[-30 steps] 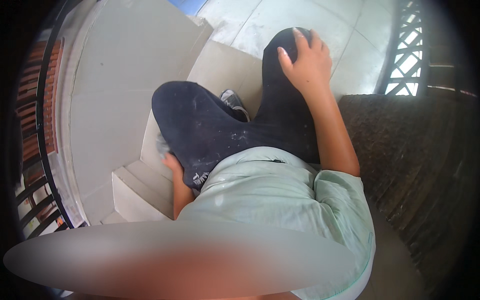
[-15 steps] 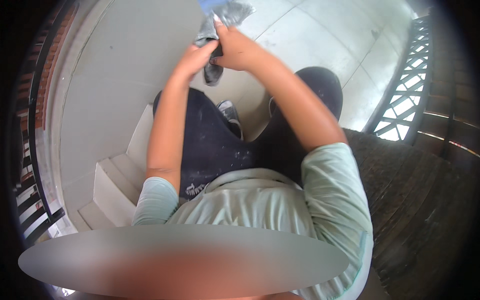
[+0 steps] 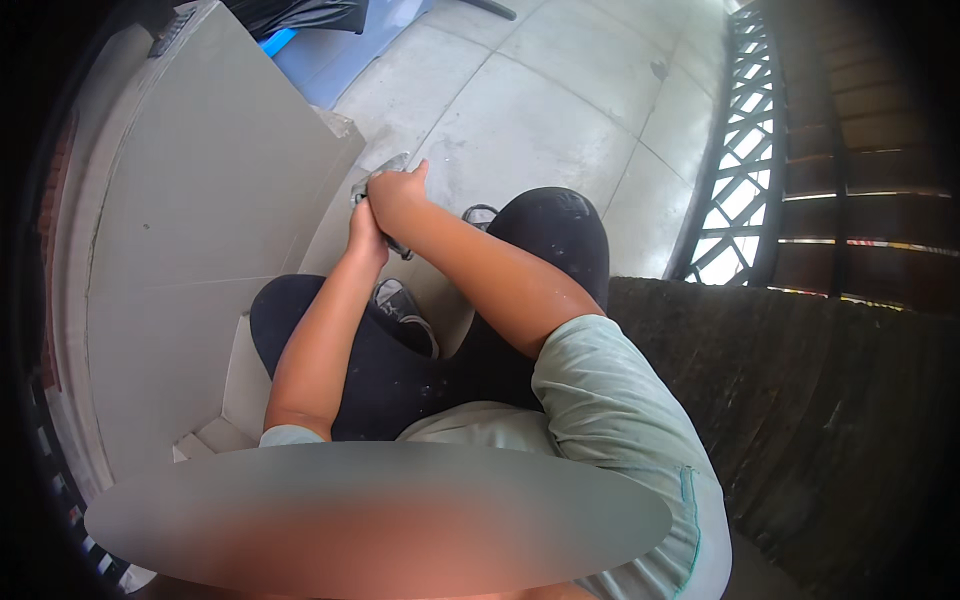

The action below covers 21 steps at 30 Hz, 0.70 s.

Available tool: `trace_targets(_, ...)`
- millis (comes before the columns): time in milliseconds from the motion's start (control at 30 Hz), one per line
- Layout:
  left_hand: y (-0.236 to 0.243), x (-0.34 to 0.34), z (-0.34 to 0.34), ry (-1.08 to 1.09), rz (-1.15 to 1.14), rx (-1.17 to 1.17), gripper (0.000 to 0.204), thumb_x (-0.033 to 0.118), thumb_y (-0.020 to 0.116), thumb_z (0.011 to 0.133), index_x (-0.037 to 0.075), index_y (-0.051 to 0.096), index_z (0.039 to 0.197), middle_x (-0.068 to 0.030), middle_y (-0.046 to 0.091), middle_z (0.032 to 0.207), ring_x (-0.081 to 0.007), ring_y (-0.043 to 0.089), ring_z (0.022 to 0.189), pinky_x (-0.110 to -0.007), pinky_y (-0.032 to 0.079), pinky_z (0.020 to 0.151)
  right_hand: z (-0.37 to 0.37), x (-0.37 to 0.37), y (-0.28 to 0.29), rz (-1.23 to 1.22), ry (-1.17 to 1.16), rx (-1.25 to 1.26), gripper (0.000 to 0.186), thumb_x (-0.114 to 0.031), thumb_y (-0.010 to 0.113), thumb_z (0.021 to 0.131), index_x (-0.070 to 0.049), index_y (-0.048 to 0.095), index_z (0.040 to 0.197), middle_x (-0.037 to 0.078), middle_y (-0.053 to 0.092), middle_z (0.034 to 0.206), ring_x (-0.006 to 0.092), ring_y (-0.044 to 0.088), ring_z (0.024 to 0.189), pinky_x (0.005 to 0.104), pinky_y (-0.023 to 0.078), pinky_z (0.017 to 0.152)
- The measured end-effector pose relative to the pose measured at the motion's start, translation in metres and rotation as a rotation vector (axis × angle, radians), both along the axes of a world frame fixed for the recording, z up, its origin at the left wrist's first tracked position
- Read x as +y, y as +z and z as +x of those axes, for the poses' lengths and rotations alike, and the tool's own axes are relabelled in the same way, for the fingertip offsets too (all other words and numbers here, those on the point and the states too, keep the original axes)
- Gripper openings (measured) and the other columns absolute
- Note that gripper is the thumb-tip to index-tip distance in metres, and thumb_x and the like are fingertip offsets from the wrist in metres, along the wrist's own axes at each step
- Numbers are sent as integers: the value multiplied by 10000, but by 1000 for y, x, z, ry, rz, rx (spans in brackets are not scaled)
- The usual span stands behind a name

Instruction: The person applies putty or sealant to a crack in a tiled wall or step using a rag.

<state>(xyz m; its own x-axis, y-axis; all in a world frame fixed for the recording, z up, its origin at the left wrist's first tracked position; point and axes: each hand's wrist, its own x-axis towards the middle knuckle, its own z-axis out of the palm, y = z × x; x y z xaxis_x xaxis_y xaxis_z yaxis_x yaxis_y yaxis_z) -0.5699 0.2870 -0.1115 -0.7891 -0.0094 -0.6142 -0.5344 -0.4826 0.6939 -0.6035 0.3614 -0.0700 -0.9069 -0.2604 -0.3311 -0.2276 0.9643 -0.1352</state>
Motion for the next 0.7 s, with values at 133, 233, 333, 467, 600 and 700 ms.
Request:
trace_targets(133,12,-5,4,-45,33,-29,355,341,486,974,82,632,1168,-67,670,1169,-179,607,1097,-344,443,941,5,-2,13,41,2,-34,199,-137,649,829,-87,751,993,109,739,1032,288,711,984,696,117,1131)
trace_targets(233,19,-4,9,-33,42,-36,351,354,469,989,97,636,1160,-61,670,1161,-175,617,1079,-337,461,915,9,-2,16,74,83,-67,225,-153,667,808,-50,740,995,103,738,991,276,711,971,685,-44,1139)
trace_targets(333,22,-4,6,-38,64,-29,362,363,448,1002,99,635,1165,-62,668,1163,-170,619,1076,-329,468,905,14,-2,14,26,33,20,306,-145,666,804,-12,698,1079,137,731,1033,343,655,1122,691,-41,1137)
trace_targets(467,17,-6,2,-62,103,4,393,379,430,1012,93,622,1200,-67,660,1199,-174,610,1103,-330,461,929,11,1,12,47,76,61,374,-130,630,814,11,622,1159,244,677,1138,505,439,1329,728,15,1122)
trace_targets(600,19,-3,6,-40,97,-7,402,382,429,1012,88,616,1213,-76,658,1206,-183,613,1109,-328,463,933,11,-3,10,50,50,3,366,-125,632,814,-1,623,1159,238,671,1164,482,438,1341,740,30,1113)
trace_targets(700,14,-7,5,-46,142,14,410,384,429,1005,73,619,1193,-89,666,1177,-188,632,1074,-338,489,900,9,-6,8,80,49,10,347,-120,625,824,-27,625,1158,206,682,1161,445,477,1322,753,47,1103)
